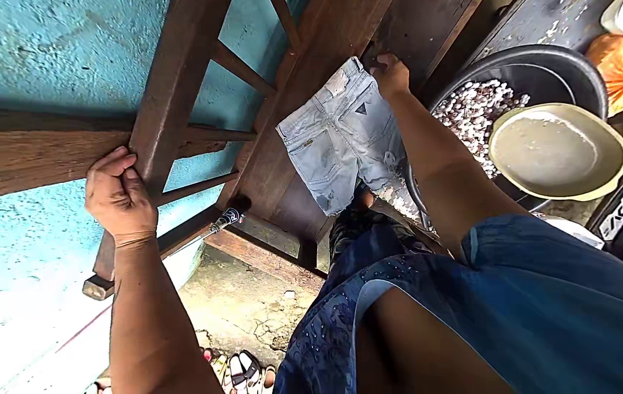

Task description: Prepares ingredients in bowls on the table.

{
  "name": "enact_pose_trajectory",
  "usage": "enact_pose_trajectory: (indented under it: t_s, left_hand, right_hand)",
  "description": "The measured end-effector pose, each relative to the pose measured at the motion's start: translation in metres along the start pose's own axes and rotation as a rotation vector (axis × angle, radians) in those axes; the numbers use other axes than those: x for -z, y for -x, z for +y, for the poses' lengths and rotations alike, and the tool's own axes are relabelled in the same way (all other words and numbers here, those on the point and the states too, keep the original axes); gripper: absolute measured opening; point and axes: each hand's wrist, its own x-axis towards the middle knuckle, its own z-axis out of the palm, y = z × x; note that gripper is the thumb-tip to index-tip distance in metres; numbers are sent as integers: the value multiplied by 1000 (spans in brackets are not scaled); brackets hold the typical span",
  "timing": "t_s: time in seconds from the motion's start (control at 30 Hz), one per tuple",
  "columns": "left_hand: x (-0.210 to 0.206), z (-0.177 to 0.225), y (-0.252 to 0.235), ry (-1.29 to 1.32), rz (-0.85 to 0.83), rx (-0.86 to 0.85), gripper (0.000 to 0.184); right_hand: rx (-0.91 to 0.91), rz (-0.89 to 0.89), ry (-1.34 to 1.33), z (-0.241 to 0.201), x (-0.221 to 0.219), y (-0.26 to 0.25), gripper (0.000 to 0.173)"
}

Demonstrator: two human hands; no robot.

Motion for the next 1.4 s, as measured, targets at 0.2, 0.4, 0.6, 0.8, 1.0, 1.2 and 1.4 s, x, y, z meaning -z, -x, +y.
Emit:
enact_pose_trajectory:
  t_s: [0.2,0.4,0.6,0.8,1.0,1.2,1.4]
  left_hand:
    - [-1,2,0,-7,7,-10,29]
    - [4,1,2,-16,-15,2,29]
    - [5,-11,8,-15,-53,47,35]
    - [3,-4,7,-20,-6,41,34]
    - [1,8,1,-31,5,27,33]
    - [-4,14,-2,-13,8,73,31]
    - [-7,13,-3,-4,-14,75,32]
  right_hand:
    - [-78,-198,43,50,-24,33,39]
    - [-273,-255,232,79,-43,45,40]
    - [-318,-180,337,97,-56,-3,92]
    - [-302,-463,377,98,-54,0,64]
    - [-228,-578,216,88,-25,37,43]
    - [-262,-360,-753,-10,74,139,26]
    - [-29,-315,-890,-99,96,182,23]
